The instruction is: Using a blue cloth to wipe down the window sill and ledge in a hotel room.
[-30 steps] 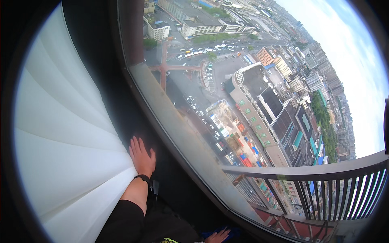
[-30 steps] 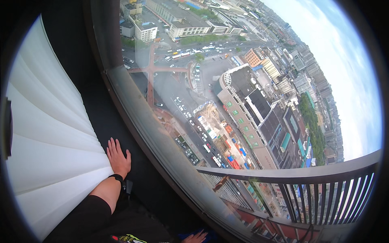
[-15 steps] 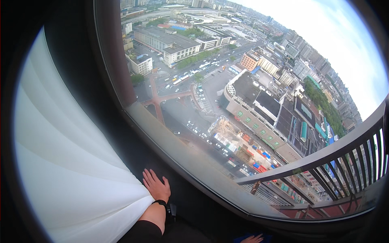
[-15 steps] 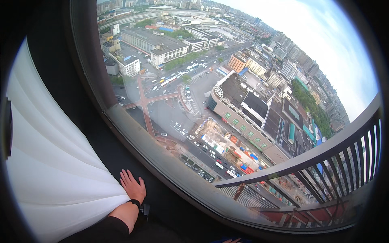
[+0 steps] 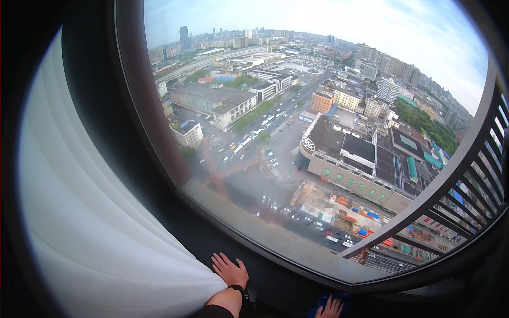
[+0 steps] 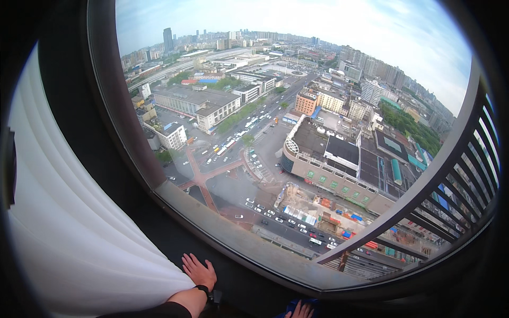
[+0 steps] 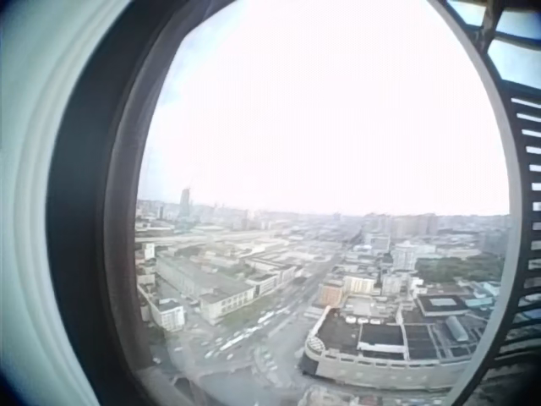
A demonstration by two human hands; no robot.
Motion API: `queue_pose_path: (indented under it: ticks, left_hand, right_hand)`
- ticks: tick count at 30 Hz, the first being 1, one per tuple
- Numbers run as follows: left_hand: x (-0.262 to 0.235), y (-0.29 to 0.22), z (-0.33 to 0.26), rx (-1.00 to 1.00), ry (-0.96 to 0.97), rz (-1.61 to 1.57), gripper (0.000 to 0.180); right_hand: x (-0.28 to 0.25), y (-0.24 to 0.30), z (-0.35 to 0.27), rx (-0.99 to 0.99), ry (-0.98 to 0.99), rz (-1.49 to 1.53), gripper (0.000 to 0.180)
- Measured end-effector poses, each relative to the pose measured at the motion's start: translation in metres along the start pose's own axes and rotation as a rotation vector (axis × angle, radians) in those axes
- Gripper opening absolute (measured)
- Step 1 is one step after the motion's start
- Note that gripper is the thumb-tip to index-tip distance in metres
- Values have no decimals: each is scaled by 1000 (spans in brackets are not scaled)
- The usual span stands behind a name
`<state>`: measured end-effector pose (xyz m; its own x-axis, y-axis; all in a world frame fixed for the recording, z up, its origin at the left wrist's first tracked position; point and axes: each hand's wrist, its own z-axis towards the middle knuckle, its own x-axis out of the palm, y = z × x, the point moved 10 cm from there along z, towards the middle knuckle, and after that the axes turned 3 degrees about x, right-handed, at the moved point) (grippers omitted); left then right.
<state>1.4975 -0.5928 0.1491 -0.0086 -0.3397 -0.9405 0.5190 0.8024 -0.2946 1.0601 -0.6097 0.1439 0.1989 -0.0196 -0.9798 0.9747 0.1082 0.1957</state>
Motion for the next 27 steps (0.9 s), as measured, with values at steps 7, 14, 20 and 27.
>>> queue_pose_path:
  ticks: [7,14,20,27]
  left_hand:
    - [-3,-7,-7,1,-16,3,67]
    - [-1,-6,-7,-9,-41,11,66]
    - [-1,-5,-6,-22,-34,-10,64]
    - [-1,-2,-5,-29,-27,-9,63]
  right_hand:
    - [-13,-25,-4,-216,-13,110,56]
    - [-23,-66,-9,-238,2,64,59]
    - [-40,-136,-15,-197,-11,-5,59]
    - [-65,-191,-19,-96,19,13,55]
